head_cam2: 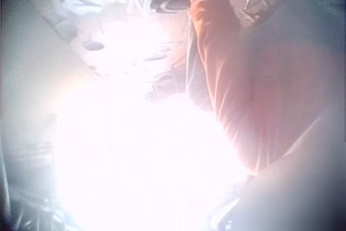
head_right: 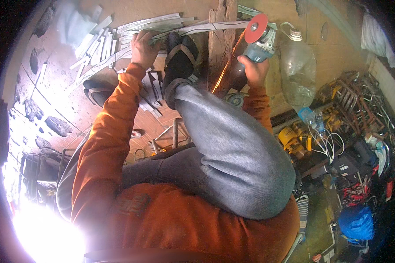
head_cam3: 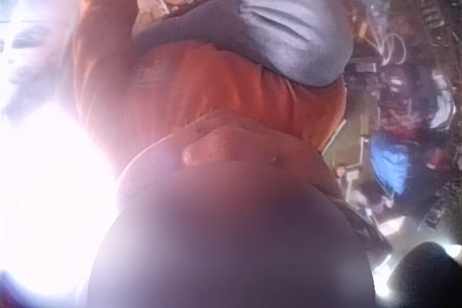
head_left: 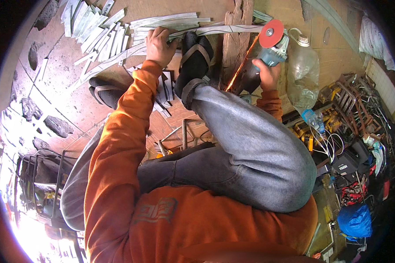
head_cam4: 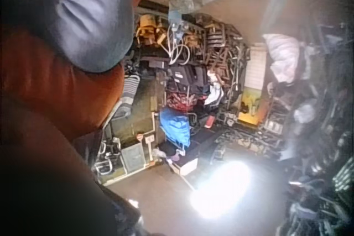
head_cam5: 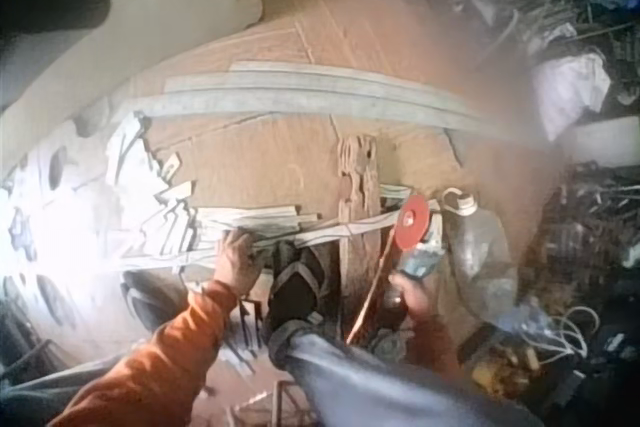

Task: The person sits on the floor and uses an angle grinder to cut a long metal rod into multiple short segments. They hold the rod with one hand and operate the grinder with the other, creating sparks as they cut. The cut pieces accumulate on the floor beside them.

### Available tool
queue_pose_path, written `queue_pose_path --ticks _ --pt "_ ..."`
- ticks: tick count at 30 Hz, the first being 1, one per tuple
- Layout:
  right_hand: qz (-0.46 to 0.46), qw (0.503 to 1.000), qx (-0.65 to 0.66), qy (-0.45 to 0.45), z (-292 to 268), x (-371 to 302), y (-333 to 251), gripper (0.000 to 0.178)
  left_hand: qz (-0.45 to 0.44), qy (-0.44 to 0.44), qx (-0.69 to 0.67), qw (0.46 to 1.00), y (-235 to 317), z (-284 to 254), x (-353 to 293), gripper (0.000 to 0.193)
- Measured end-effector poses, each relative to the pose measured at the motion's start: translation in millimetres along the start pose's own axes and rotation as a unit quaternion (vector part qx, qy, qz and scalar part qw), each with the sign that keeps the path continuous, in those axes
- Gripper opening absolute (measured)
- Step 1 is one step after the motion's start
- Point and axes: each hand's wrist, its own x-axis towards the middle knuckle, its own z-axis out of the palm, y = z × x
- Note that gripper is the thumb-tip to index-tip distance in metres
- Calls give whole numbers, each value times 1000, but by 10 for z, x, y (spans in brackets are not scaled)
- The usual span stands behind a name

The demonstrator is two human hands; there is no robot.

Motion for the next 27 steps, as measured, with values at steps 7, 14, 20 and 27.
queue_pose_path --ticks 7,14,20,27 --pt "8 1000 9 -17 -3 84 -57 33 5 0 14 1000 -28 20 -16 31" --pt "-22 999 -27 4 41 6 56 37 -9 6 0 1000 14 0 -7 30" --pt "-12 1000 19 -8 25 -118 180 37 5 10 -6 1000 -12 18 7 30" --pt "-58 998 2 -22 -54 -143 209 33 3 -6 -2 1000 -26 41 -37 33"
